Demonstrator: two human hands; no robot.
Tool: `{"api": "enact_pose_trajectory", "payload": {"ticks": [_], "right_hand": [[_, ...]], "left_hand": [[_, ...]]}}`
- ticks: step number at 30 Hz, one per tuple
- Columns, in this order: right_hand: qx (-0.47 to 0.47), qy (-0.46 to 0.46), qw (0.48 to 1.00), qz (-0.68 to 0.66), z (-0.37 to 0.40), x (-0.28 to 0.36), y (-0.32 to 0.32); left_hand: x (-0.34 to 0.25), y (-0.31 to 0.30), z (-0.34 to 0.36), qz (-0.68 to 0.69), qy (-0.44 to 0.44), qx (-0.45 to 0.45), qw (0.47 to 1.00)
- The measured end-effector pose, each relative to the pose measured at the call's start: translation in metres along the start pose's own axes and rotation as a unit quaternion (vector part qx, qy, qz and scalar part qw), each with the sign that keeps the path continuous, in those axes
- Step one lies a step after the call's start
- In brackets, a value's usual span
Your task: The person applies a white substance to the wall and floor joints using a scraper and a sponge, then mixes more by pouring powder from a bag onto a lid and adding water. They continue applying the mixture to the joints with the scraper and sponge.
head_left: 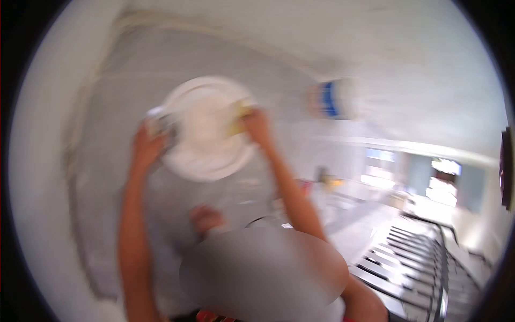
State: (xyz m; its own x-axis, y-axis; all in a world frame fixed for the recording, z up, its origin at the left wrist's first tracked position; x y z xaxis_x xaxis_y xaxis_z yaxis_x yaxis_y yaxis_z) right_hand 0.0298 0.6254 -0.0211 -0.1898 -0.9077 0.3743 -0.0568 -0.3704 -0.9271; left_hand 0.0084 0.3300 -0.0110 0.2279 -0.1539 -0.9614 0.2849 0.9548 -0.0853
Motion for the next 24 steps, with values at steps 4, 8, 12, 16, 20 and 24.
{"api": "enact_pose_trajectory", "payload": {"ticks": [4,8,12,16,20,24], "right_hand": [[0.049,-0.005,0.998,-0.046,-0.013,0.043,0.012],[0.058,-0.004,0.998,-0.026,-0.016,0.083,-0.004],[0.082,0.028,0.995,0.048,-0.021,0.094,0.008],[0.071,-0.058,0.984,0.152,-0.018,0.136,0.021],[0.039,-0.247,0.944,0.216,-0.006,0.168,0.031],[0.071,-0.367,0.894,0.245,0.015,0.177,0.03]], "left_hand": [[0.035,-0.037,-0.006,-0.221,0.058,-0.112,0.967],[0.053,-0.052,-0.012,-0.204,-0.011,-0.098,0.974],[0.037,-0.056,-0.011,-0.184,-0.045,-0.087,0.978],[0.039,-0.064,-0.009,-0.178,-0.057,-0.084,0.979],[0.032,-0.064,-0.009,-0.196,-0.056,-0.082,0.976],[0.034,-0.066,-0.009,-0.187,-0.061,-0.084,0.977]]}}
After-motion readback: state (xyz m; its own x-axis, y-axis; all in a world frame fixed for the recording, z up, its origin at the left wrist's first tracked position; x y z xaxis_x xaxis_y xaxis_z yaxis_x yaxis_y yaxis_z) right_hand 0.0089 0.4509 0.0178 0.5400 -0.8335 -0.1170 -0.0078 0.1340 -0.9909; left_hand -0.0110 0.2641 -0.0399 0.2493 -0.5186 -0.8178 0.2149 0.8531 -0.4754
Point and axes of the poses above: each hand's wrist, its own z-axis away from the middle knuckle, its own y-axis out of the palm, x = y × z, the point moved 7 cm from there along -z, towards the middle knuckle, and after that the axes turned 7 degrees about z, right-handed, at the moved point
